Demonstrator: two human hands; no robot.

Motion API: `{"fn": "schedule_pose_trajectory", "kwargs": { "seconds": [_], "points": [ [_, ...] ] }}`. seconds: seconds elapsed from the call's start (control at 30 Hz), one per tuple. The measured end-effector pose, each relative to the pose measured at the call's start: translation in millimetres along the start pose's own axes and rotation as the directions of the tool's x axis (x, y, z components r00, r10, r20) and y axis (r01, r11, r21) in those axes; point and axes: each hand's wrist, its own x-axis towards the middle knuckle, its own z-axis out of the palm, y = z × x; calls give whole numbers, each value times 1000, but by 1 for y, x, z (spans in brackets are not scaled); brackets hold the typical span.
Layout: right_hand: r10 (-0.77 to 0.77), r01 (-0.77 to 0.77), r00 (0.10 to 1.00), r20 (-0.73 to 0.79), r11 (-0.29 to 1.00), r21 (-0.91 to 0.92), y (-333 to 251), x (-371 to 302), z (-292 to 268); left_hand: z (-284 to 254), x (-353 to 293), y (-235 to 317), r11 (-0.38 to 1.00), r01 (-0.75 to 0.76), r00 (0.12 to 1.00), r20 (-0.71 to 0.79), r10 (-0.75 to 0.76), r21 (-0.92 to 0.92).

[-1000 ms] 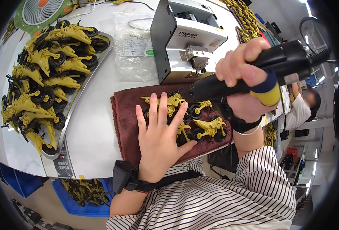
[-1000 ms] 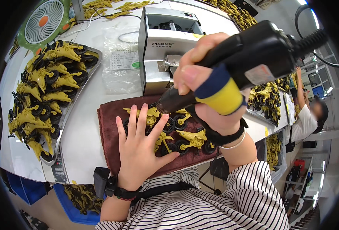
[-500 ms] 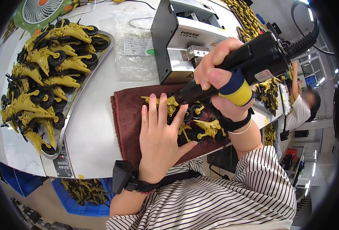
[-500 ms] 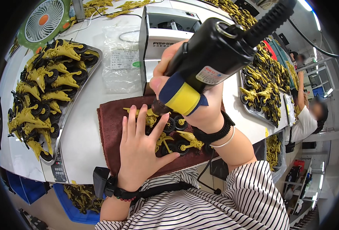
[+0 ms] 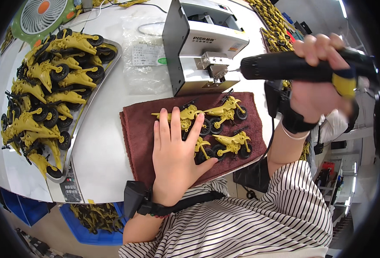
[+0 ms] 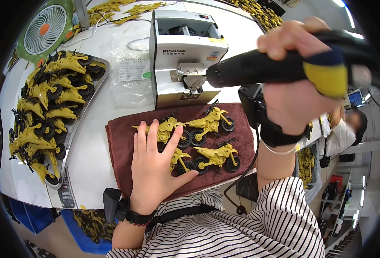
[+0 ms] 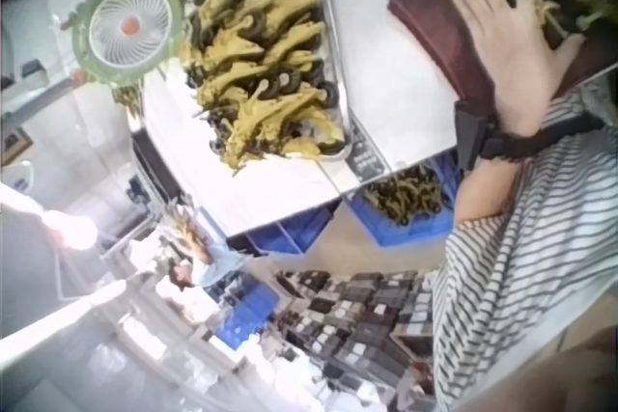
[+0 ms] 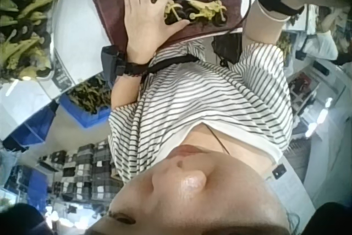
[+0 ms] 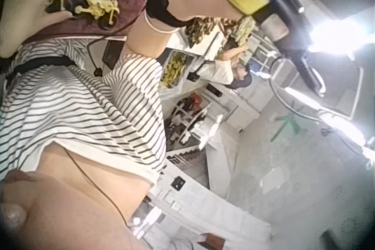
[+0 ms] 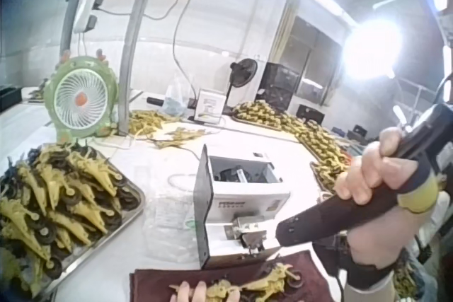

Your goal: Using a heat gun to join or finish plastic toy motorcycle components.

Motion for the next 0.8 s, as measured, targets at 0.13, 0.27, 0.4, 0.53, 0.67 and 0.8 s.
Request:
{"fn": "schedule_pose_trajectory", "kwargs": {
  "seconds": [0.13,0.27,0.4,0.53,0.67,0.8],
  "points": [
    [141,-137,988,68,989,-63,24,-5,2,1,-1,-3,1000,-18,1000,-26,18,11],
    [135,-134,990,31,990,-39,35,-5,2,1,0,-1,999,-34,999,-33,35,35],
    [160,-158,987,13,982,-101,30,-11,12,1,0,-1,999,-33,999,-33,34,23],
    [263,-275,950,167,960,55,14,-35,13,2,-3,-5,999,-44,998,-49,45,23],
    [339,-349,912,233,937,1,1,-57,16,0,-1,-2,999,-39,999,-13,39,19],
    [372,-377,920,123,926,17,8,-67,21,-1,0,-2,999,-23,1000,-1,23,23]
  ]
}}
